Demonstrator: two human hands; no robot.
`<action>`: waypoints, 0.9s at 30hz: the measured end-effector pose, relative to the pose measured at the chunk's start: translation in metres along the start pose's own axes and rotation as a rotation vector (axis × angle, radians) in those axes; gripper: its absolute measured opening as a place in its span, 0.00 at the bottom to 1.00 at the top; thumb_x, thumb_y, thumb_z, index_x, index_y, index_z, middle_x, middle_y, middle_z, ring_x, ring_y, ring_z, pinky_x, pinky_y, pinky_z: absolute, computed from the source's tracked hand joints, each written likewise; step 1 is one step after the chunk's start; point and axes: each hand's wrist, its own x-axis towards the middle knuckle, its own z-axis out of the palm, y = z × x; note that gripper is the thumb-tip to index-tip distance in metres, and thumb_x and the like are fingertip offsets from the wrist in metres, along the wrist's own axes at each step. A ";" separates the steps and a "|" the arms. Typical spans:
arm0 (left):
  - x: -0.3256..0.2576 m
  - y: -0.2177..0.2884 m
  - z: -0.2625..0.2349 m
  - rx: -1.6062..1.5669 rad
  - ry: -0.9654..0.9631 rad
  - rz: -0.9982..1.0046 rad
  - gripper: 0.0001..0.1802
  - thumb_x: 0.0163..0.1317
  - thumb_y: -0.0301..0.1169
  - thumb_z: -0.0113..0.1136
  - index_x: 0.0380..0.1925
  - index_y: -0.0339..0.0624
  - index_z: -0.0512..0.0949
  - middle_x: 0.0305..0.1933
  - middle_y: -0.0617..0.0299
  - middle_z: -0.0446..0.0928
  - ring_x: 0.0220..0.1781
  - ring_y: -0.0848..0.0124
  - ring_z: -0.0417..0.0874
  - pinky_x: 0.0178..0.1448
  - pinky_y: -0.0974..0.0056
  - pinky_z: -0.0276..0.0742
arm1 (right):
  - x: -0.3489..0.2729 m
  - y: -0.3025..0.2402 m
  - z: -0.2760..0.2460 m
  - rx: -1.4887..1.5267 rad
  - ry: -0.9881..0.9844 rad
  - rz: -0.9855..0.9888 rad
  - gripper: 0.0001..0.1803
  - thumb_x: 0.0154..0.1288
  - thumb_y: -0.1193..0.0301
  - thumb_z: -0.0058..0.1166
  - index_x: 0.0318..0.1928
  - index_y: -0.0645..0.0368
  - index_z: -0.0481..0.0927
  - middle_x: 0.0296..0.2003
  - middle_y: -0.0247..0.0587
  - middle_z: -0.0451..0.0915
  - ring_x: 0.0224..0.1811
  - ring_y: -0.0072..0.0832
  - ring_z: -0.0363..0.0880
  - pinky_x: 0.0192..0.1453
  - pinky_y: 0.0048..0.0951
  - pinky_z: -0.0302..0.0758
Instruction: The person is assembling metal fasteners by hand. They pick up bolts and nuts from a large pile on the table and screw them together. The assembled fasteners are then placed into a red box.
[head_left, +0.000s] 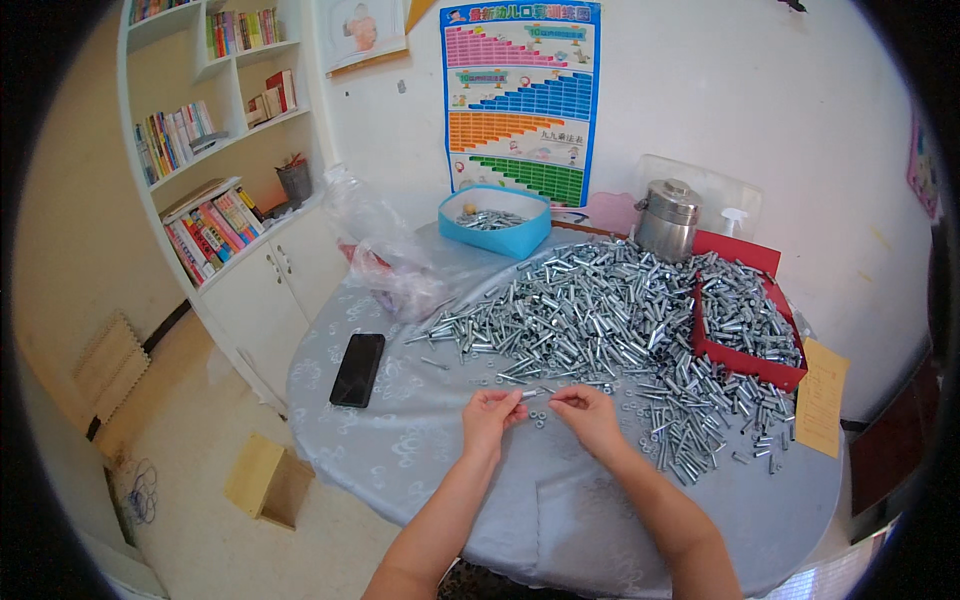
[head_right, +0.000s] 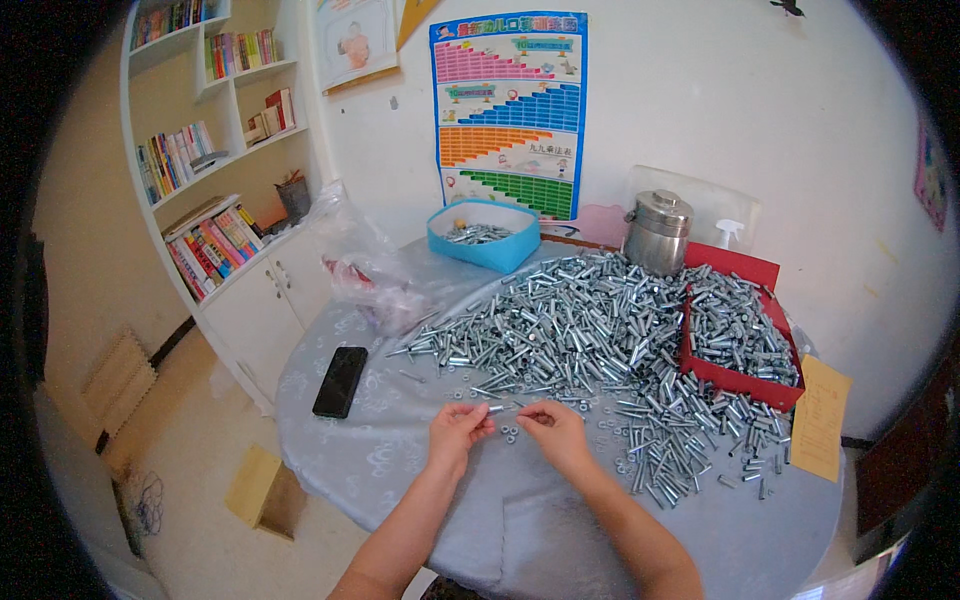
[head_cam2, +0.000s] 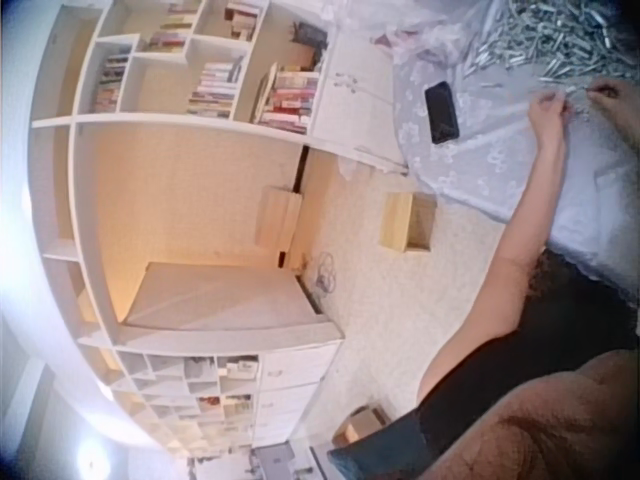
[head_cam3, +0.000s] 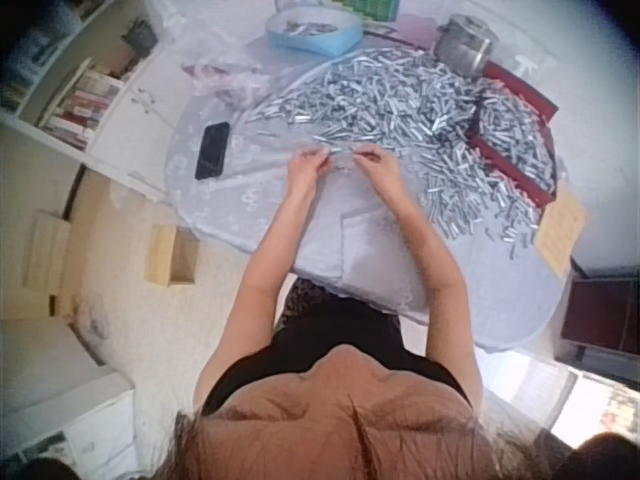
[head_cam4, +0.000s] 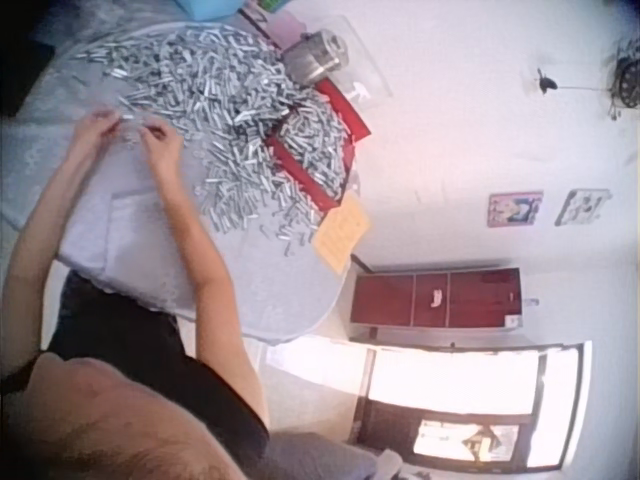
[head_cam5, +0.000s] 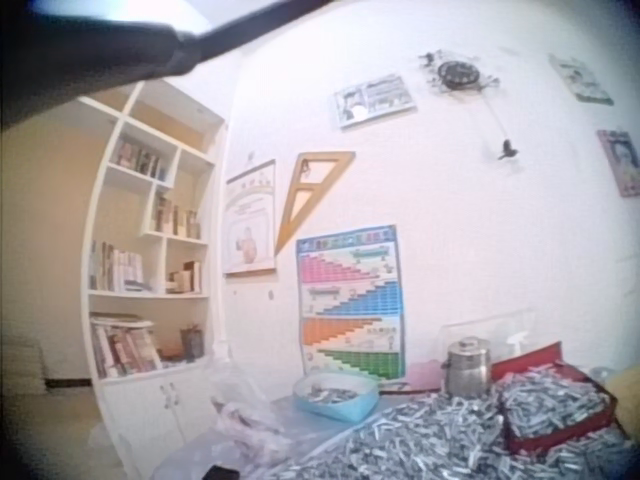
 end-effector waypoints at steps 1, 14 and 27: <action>-0.003 0.001 0.002 -0.003 -0.013 -0.022 0.11 0.54 0.25 0.61 0.32 0.36 0.68 0.30 0.54 0.76 0.29 0.68 0.79 0.34 0.67 0.79 | -0.001 -0.001 -0.002 0.061 0.021 0.030 0.07 0.54 0.77 0.58 0.35 0.64 0.77 0.29 0.33 0.78 0.31 0.16 0.74 0.34 0.16 0.71; -0.007 -0.001 0.005 -0.059 -0.087 -0.150 0.10 0.56 0.26 0.59 0.32 0.37 0.67 0.31 0.53 0.76 0.31 0.67 0.79 0.36 0.67 0.81 | -0.007 0.004 0.000 0.258 0.114 -0.053 0.05 0.53 0.79 0.58 0.31 0.63 0.76 0.33 0.33 0.76 0.35 0.17 0.74 0.39 0.17 0.71; -0.002 -0.008 0.000 -0.130 -0.148 -0.239 0.09 0.58 0.29 0.57 0.33 0.35 0.70 0.36 0.53 0.76 0.32 0.71 0.79 0.38 0.71 0.80 | -0.011 -0.005 0.004 0.079 0.094 -0.218 0.06 0.51 0.80 0.59 0.32 0.64 0.78 0.39 0.39 0.75 0.40 0.25 0.76 0.45 0.22 0.73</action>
